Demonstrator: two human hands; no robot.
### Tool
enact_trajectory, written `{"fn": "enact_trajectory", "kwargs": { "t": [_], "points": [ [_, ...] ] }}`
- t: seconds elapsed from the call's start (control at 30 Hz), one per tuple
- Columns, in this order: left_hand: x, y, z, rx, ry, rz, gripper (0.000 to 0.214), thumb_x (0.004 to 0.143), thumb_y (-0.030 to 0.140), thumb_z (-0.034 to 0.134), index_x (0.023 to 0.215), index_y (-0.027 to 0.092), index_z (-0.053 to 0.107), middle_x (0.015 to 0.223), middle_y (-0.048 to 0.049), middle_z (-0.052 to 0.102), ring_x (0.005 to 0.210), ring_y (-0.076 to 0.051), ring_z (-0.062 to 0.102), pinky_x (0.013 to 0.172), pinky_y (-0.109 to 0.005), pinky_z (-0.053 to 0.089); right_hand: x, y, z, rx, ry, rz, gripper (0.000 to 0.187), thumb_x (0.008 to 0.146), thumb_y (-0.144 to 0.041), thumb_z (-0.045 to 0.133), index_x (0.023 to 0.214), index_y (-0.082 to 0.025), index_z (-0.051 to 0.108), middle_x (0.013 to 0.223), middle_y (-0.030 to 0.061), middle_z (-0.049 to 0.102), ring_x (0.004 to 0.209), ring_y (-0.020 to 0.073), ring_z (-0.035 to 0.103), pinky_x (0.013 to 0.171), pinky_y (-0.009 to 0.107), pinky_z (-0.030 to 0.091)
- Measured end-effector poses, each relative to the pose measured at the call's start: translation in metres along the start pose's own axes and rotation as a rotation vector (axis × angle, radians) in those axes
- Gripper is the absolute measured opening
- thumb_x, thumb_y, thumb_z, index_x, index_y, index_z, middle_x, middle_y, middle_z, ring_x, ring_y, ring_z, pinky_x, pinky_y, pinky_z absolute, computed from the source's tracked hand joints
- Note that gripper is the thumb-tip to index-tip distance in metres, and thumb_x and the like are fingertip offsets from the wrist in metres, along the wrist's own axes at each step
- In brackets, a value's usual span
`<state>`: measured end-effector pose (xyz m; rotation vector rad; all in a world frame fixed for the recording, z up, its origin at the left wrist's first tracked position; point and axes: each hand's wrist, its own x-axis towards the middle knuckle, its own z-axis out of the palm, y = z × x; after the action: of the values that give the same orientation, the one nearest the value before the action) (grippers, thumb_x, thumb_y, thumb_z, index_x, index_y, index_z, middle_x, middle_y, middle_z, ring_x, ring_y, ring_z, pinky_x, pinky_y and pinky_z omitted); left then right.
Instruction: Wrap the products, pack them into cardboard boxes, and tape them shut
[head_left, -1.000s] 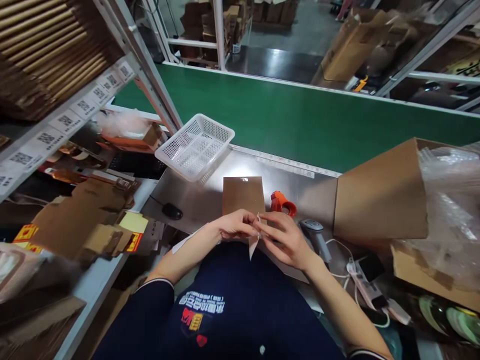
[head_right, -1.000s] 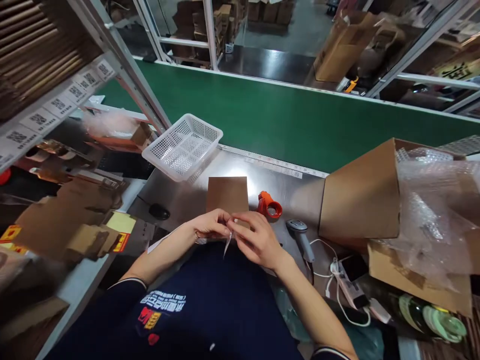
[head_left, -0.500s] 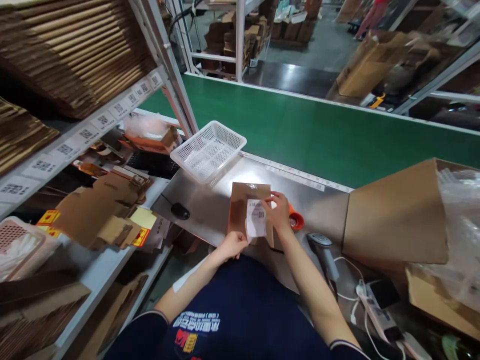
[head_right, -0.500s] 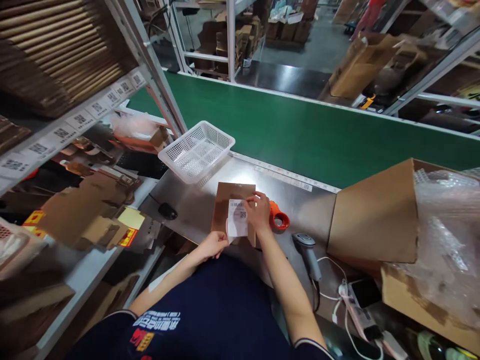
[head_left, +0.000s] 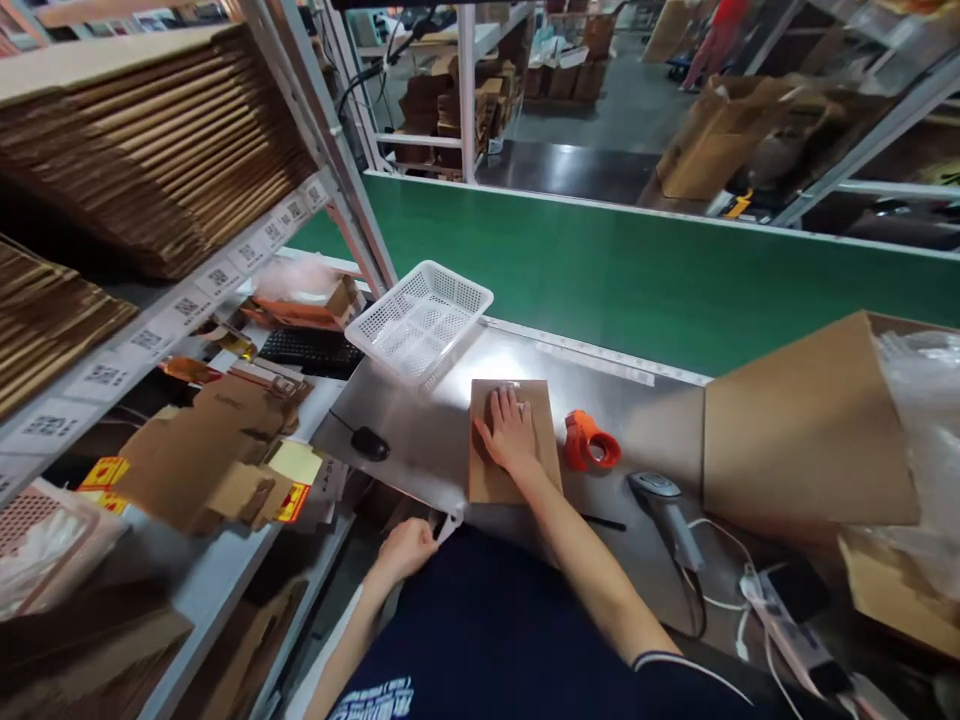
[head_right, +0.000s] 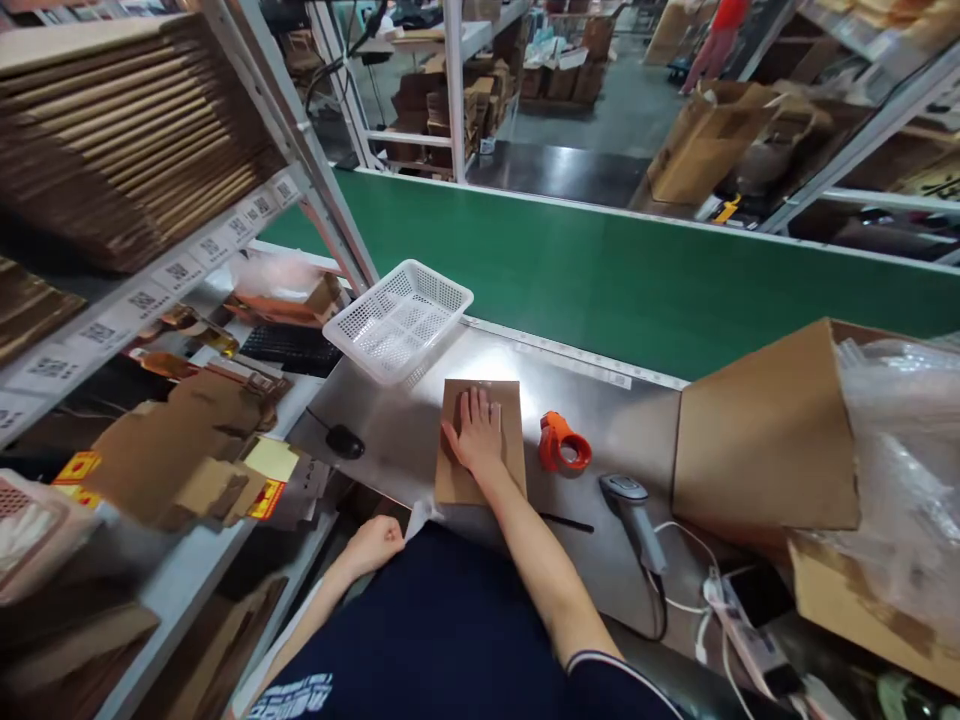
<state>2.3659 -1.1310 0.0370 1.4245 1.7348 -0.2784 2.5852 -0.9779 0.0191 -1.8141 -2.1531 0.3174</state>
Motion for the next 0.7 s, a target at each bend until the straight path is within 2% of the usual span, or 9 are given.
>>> {"fn": "enact_trajectory", "kwargs": {
  "t": [0.17,0.23,0.3,0.37,0.4,0.47,0.53,0.63,0.7],
  "points": [
    [-0.014,-0.002,-0.03,-0.091,0.075,0.14,0.013,0.082,0.014,0.057,0.07,0.019,0.057,0.065,0.0039,0.053,0.07,-0.014,0.054,0.064,-0.024,0.031,-0.028,0.01,-0.016,0.36,0.008,0.069,0.07,0.105,-0.046,0.032,0.162,-0.006,0.03,0.168,0.0228,0.028,0.158,0.0325,0.026,0.128,0.058,0.022],
    [-0.019,0.021,-0.036,-0.2,0.061,0.305,0.011,0.082,0.013,0.054,0.073,0.018,0.057,0.062,0.0059,0.047,0.065,-0.012,0.048,0.063,-0.024,0.03,-0.068,0.022,-0.031,0.664,0.046,0.06,0.069,0.106,-0.05,0.031,0.164,-0.014,0.028,0.167,0.0208,0.034,0.153,0.0302,0.039,0.123,0.055,0.036],
    [-0.024,0.055,-0.033,-0.265,-0.039,0.471,0.007,0.08,0.014,0.054,0.077,0.018,0.06,0.063,0.0063,0.049,0.062,-0.011,0.046,0.061,-0.023,0.031,-0.117,0.03,-0.045,0.888,-0.051,-0.042,0.074,0.101,-0.06,0.045,0.163,-0.023,0.033,0.163,0.0178,0.043,0.142,0.0307,0.053,0.116,0.053,0.045],
    [-0.024,0.093,-0.024,-0.232,-0.179,0.618,0.007,0.08,0.016,0.057,0.081,0.018,0.064,0.066,0.0055,0.056,0.062,-0.011,0.051,0.061,-0.023,0.034,-0.165,0.03,-0.054,0.926,-0.186,-0.093,0.084,0.085,-0.065,0.07,0.154,-0.024,0.05,0.152,0.0171,0.057,0.134,0.0347,0.06,0.112,0.053,0.049],
    [-0.021,0.112,-0.018,-0.174,-0.234,0.691,0.007,0.081,0.018,0.06,0.083,0.019,0.066,0.068,0.0043,0.061,0.064,-0.012,0.055,0.063,-0.023,0.037,-0.185,0.03,-0.056,0.922,-0.203,-0.038,0.074,0.083,-0.064,0.072,0.144,-0.023,0.061,0.141,0.0163,0.066,0.127,0.0352,0.065,0.109,0.052,0.052],
    [-0.007,0.146,-0.008,-0.02,-0.222,0.839,0.014,0.087,0.028,0.063,0.095,0.021,0.073,0.083,-0.0007,0.072,0.077,-0.018,0.066,0.074,-0.026,0.046,-0.22,0.032,-0.054,0.93,-0.133,0.183,0.054,0.086,-0.065,0.066,0.115,-0.021,0.077,0.115,0.0141,0.077,0.109,0.0352,0.073,0.099,0.05,0.059],
    [0.018,0.173,-0.004,0.13,-0.022,0.921,0.033,0.096,0.041,0.059,0.121,0.023,0.072,0.115,-0.0088,0.076,0.108,-0.026,0.068,0.096,-0.035,0.048,-0.253,0.041,-0.046,0.96,0.01,0.483,0.051,0.084,-0.069,0.06,0.095,-0.022,0.079,0.095,0.0118,0.08,0.091,0.0355,0.076,0.087,0.049,0.064],
    [0.065,0.199,-0.005,0.301,0.395,0.782,0.063,0.103,0.05,0.045,0.157,0.017,0.044,0.158,-0.0182,0.05,0.15,-0.035,0.042,0.123,-0.052,0.028,-0.313,0.073,-0.032,0.919,0.217,0.941,0.05,0.067,-0.074,0.065,0.086,-0.029,0.075,0.089,0.0103,0.08,0.084,0.0403,0.077,0.079,0.052,0.065],
    [0.088,0.206,-0.002,0.408,0.518,0.692,0.078,0.102,0.057,0.044,0.163,0.009,0.032,0.168,-0.0229,0.031,0.158,-0.039,0.023,0.127,-0.059,0.015,-0.359,0.103,-0.026,0.776,0.342,1.234,0.044,0.06,-0.079,0.06,0.076,-0.039,0.067,0.075,0.0094,0.076,0.087,0.0434,0.076,0.078,0.055,0.063]
  ]
}}
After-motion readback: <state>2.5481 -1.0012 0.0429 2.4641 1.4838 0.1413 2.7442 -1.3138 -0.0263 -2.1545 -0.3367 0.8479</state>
